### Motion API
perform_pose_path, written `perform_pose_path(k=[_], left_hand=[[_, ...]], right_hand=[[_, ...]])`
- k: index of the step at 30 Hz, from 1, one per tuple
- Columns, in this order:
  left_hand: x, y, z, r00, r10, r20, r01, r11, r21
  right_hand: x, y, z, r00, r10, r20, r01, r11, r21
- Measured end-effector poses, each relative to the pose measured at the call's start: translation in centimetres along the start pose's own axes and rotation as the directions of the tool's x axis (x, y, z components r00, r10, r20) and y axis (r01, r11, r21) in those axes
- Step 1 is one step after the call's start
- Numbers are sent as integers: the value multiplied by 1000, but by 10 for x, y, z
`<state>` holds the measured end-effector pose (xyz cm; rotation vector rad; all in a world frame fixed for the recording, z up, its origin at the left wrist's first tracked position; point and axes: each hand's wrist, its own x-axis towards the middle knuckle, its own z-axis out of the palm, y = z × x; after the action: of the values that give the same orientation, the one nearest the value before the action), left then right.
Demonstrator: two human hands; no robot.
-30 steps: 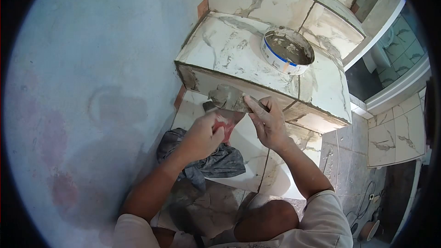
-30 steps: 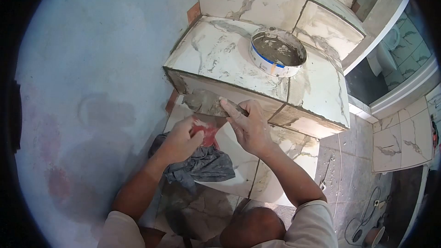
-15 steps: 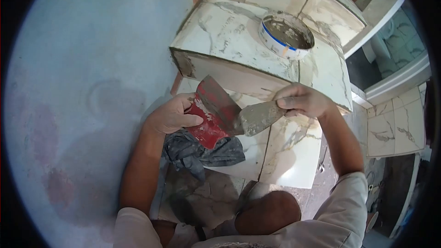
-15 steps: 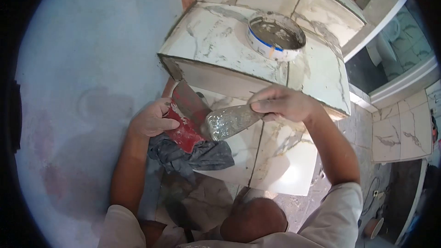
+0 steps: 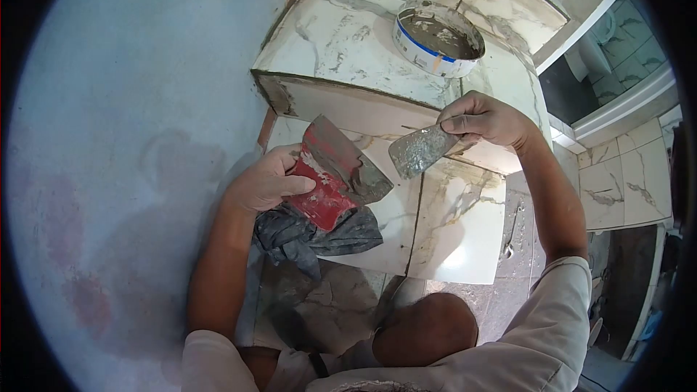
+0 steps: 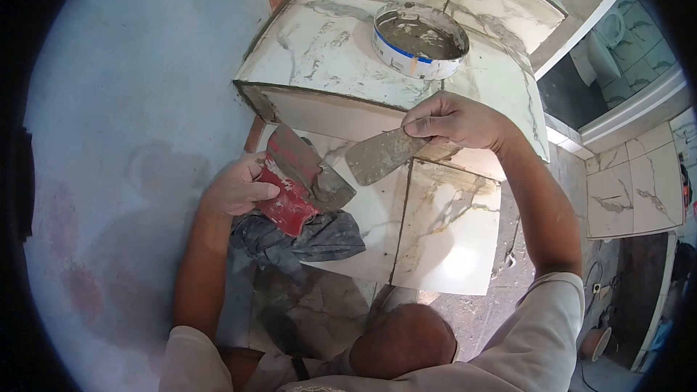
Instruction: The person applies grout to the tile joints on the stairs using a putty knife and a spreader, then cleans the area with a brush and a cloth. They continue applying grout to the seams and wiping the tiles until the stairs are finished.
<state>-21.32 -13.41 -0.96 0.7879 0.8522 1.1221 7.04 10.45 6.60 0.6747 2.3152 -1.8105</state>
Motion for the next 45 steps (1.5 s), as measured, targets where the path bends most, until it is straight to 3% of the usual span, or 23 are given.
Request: perform_pose_path(k=[2,4,8,15,18,19,20,21,23,24,25,26,27,29,32,40,43,45], left_hand=[[3,-2,0,1000,2,30,-2,1000,6],[7,-4,1,998,0,66,-1,1000,16],[9,-10,5,995,19,98,-15,999,-39],[0,-10,0,991,8,135,1,998,-66],[0,-11,-4,990,31,136,-16,994,-108],[1,-11,-5,990,37,135,-23,994,-105],[2,-11,-5,994,60,89,-51,993,-106],[3,-11,-4,995,85,42,-80,991,-107],[6,-6,0,993,117,-31,-120,987,-108],[8,-4,3,986,137,-97,-147,983,-106],[11,-4,6,985,144,-97,-154,983,-102],[14,-4,10,959,193,-206,-206,977,-46],[17,-4,15,919,244,-309,-252,968,14],[22,-12,21,885,300,-357,-302,952,52],[27,-19,35,830,385,-404,-387,919,82],[22,-16,47,840,425,-338,-437,898,43],[18,-15,42,834,452,-317,-447,890,94],[16,-15,40,858,428,-285,-355,894,274]], right_hand=[[-1,-3,4,1000,-31,6,30,996,82],[6,-5,16,990,-1,141,-14,994,107],[26,7,36,975,-71,212,29,980,195],[33,27,36,974,-117,194,71,971,227],[22,37,15,991,-74,113,59,989,134],[18,41,9,990,-142,-5,142,989,44],[14,44,6,969,-218,-116,213,976,-55],[7,39,6,968,-223,-111,217,974,-61],[-15,20,16,893,-260,-367,214,963,-161],[-21,13,28,894,-265,-361,218,962,-166],[-25,5,44,808,-360,-466,213,916,-339],[-31,3,57,701,-465,-541,175,848,-501],[-39,9,68,693,-547,-470,22,667,-745],[-37,15,112,610,-560,-561,-102,646,-756],[-29,26,134,586,-623,-518,-135,556,-820],[-15,29,132,555,-698,-452,23,556,-831],[-12,28,132,568,-701,-432,67,562,-824],[-10,29,133,568,-705,-425,83,563,-822]])
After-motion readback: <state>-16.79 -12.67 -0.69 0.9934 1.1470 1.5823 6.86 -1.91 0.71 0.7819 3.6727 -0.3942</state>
